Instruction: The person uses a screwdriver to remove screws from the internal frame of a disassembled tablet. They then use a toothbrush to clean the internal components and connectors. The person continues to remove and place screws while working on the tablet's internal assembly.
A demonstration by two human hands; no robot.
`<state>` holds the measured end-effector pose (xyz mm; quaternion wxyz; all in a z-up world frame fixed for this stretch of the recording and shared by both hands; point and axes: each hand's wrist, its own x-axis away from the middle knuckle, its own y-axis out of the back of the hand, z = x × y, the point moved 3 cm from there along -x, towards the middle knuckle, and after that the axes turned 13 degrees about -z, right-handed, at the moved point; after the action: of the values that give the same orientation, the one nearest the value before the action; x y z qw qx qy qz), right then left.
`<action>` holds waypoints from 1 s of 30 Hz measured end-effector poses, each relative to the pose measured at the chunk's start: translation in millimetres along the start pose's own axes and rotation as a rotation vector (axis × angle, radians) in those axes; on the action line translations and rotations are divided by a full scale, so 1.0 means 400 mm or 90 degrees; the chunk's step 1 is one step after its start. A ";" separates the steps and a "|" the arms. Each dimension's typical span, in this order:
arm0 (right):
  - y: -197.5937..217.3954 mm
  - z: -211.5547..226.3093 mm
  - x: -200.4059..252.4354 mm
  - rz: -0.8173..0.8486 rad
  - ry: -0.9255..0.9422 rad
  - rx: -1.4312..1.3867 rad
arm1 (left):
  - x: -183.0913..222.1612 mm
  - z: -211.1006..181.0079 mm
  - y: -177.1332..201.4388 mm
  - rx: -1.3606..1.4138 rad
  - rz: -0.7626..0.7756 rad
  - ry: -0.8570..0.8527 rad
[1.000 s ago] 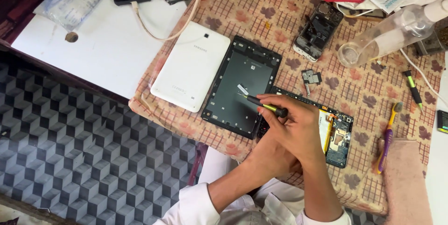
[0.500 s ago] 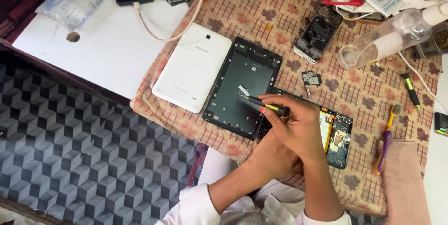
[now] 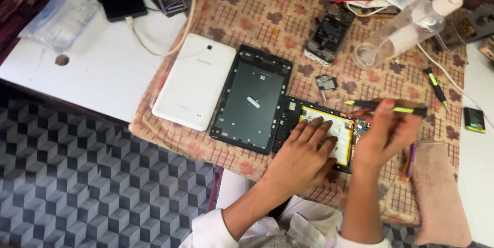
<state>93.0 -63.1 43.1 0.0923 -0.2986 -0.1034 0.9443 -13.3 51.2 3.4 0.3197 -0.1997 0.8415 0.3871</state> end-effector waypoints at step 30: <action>0.509 -0.053 0.044 -0.333 -0.044 -0.016 | -0.378 0.214 -0.154 -0.035 0.185 0.296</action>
<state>68.1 -251.8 -34.4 0.3260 -0.2305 -0.1918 0.8965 163.8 92.9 33.4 0.0540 -0.1690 0.9013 0.3953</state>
